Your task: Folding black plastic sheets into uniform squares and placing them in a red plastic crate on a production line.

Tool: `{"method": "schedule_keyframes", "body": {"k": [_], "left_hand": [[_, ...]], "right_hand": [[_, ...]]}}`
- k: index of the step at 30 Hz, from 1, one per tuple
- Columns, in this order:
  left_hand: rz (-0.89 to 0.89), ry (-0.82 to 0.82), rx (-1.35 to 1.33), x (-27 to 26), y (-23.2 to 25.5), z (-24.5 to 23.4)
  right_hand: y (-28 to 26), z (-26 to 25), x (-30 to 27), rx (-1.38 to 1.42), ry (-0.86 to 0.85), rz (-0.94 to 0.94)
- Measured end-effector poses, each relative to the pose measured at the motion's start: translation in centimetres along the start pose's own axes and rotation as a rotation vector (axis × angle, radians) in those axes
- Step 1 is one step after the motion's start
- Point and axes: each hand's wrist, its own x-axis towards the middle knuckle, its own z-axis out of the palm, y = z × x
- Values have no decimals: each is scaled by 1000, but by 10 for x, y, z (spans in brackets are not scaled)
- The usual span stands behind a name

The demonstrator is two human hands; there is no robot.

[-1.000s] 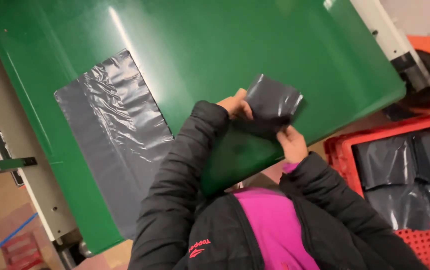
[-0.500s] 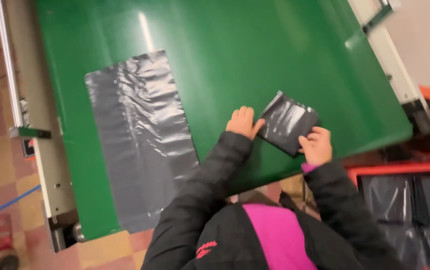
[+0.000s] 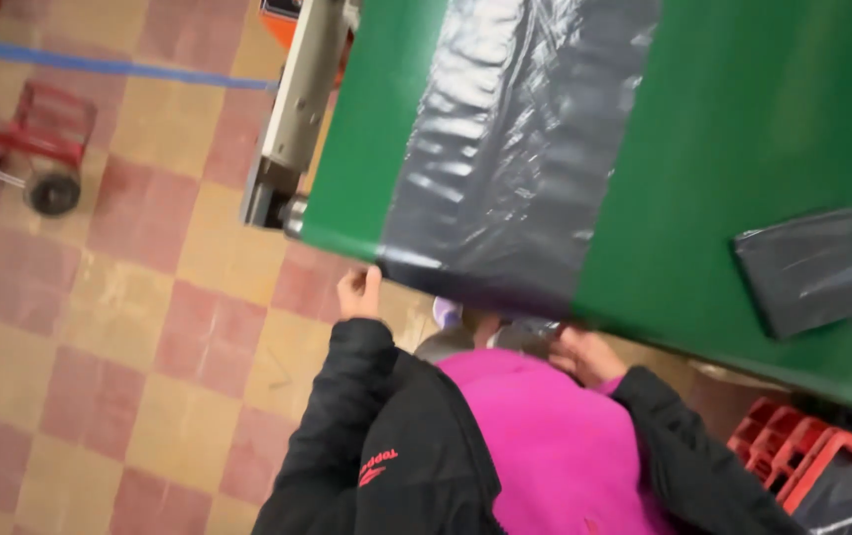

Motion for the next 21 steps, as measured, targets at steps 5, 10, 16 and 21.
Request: {"method": "schedule_keyframes", "body": {"k": [5, 10, 16, 21], "left_hand": [[-424, -143, -299, -4, -14, 16], [60, -246, 229, -36, 135, 3], [945, -349, 96, -42, 296, 3], [527, -801, -297, 46, 307, 87]], "right_hand": [[-10, 37, 0, 465, 20, 28], [7, -9, -25, 7, 406, -214], [-147, 102, -161, -776, 487, -1186], [-226, 50, -83, 2, 102, -1225]]}}
